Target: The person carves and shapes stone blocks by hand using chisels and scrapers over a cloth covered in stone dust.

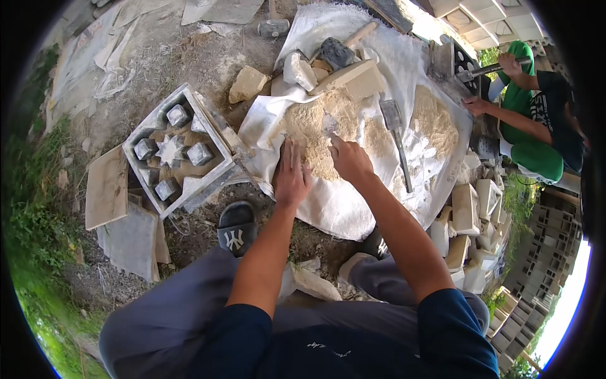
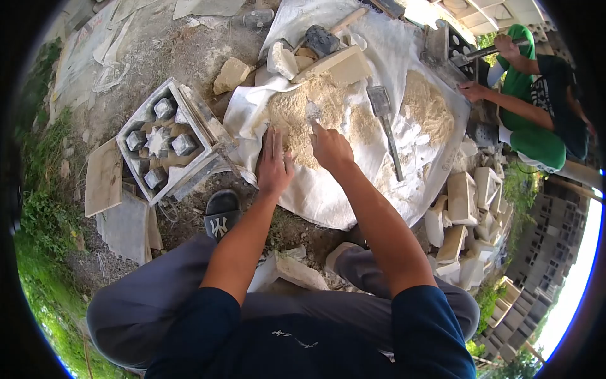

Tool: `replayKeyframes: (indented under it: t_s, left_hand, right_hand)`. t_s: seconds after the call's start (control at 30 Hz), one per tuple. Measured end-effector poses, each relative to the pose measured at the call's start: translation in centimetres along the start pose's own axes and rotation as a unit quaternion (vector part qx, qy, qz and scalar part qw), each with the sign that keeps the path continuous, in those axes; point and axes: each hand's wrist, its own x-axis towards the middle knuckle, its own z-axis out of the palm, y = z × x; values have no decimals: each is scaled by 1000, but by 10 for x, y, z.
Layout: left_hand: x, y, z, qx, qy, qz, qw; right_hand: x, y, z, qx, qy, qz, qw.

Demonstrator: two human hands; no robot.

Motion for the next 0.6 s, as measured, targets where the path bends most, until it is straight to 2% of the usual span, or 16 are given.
replayKeyframes:
  t_s: [0.03, 0.17, 0.23, 0.27, 0.3, 0.33, 0.37, 0.4, 0.43, 0.5, 0.6]
  left_hand:
    - [-1, -3, 1, 3, 5, 1, 1000]
    - [-11, -12, 0, -9, 48, 71, 996]
    - [0, -3, -7, -17, 57, 102, 993]
    - [7, 1, -7, -35, 90, 96, 991]
    - [17, 8, -10, -55, 120, 91, 987]
    - [32, 12, -14, -53, 110, 98, 988]
    - [53, 14, -18, -44, 115, 97, 988]
    - [72, 13, -19, -35, 122, 96, 987]
    - [88, 8, -18, -34, 116, 101, 987]
    - [113, -6, -16, -27, 50, 27, 998]
    - [120, -27, 0, 30, 38, 57, 997]
  right_hand:
    - [-7, 6, -1, -42, -3, -15, 999]
    - [-46, 17, -20, -65, 25, -34, 997]
    - [-60, 22, -18, 31, 104, 30, 994]
    - [-61, 28, -12, 39, 107, 37, 993]
    - [-62, 36, 1, 54, 167, 49, 983]
    - [-62, 43, 12, 68, 227, 61, 969]
    - [-60, 50, 21, 92, 242, 68, 963]
    - [-59, 50, 21, 97, 246, 74, 962]
    - [-58, 48, 21, 127, 208, 112, 963]
    - [-58, 37, 15, 200, 131, 173, 955]
    - [-62, 24, 36, 211, 122, 213, 946]
